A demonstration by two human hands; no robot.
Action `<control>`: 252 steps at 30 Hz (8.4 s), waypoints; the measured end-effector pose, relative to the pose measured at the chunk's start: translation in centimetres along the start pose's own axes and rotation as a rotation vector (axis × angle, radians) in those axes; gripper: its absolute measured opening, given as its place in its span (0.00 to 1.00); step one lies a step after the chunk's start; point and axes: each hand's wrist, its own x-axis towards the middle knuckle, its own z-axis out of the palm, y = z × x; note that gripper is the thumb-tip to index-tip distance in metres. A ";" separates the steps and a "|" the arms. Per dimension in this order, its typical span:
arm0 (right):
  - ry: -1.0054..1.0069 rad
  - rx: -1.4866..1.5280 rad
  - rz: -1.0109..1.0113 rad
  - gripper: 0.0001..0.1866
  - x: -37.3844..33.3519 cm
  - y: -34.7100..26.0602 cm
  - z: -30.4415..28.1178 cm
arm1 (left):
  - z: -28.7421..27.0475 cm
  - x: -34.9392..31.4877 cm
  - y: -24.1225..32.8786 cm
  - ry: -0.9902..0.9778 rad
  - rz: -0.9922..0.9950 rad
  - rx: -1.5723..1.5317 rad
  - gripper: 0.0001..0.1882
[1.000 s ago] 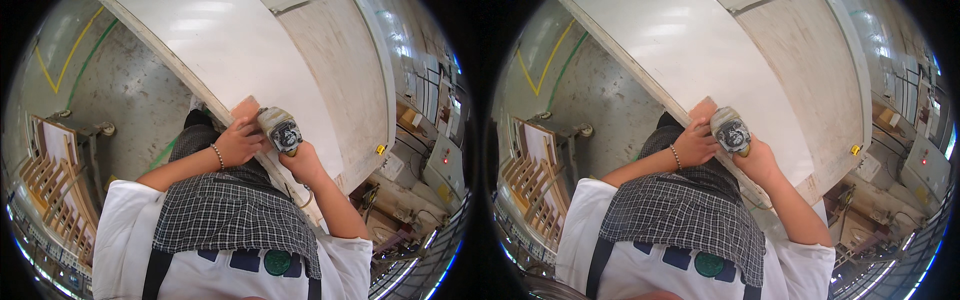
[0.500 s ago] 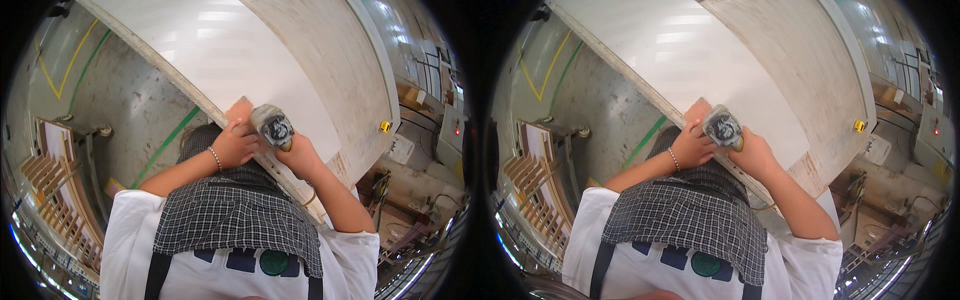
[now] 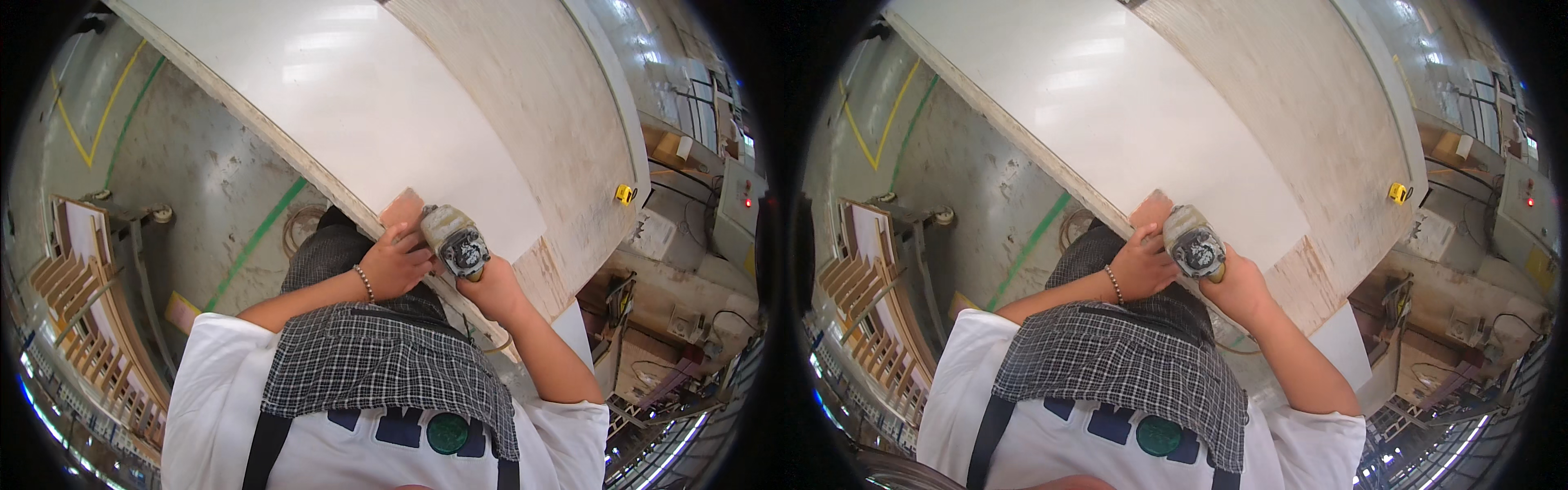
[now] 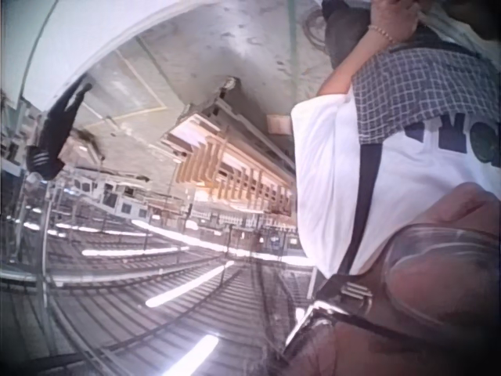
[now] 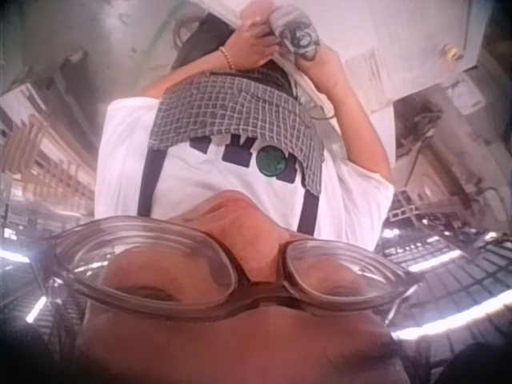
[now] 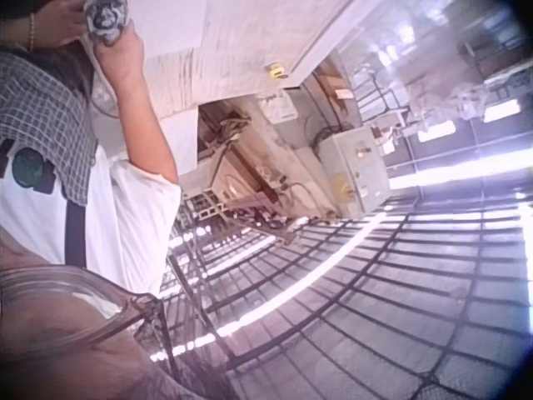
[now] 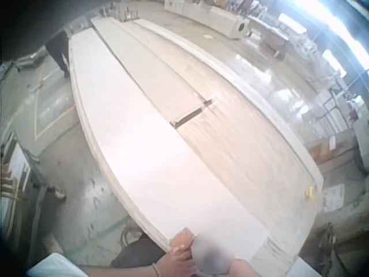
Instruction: The person aligns a white panel onto a wooden base, positions a small spacer block, and secures the components together using a pneumatic nail gun. The person also handles long trim pieces and places a second panel onto the assembly.
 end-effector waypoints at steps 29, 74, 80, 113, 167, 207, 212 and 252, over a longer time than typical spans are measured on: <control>0.020 -0.030 -0.020 0.26 -8.1 18.2 -0.8 | 12.5 1.7 14.4 0.023 0.045 0.011 0.13; 1.221 -0.581 0.013 0.46 -14.6 51.2 -22.3 | 12.5 44.7 15.7 -0.453 -0.709 -0.562 0.15; 1.113 -0.776 0.103 0.34 -3.7 51.6 -34.1 | 14.8 52.1 13.7 -0.146 -0.831 -1.075 0.04; 0.041 0.717 -0.086 0.21 -2.1 29.0 7.3 | 2.3 25.3 4.8 -0.379 -0.099 0.434 0.10; 0.799 1.239 0.116 0.25 -4.7 17.1 7.4 | -20.8 2.2 -25.8 1.098 -1.189 -1.442 0.33; 0.846 -0.628 -0.367 0.30 -18.3 25.3 -0.3 | -8.8 13.5 17.5 -0.787 -1.188 -1.199 0.26; 0.550 -0.370 -0.230 0.29 -21.0 23.0 -5.1 | -19.1 12.1 9.0 -0.513 -0.162 -0.265 0.24; 0.717 -0.017 0.368 0.18 -40.8 48.2 -11.9 | -14.4 27.0 13.8 -0.319 0.574 0.666 0.35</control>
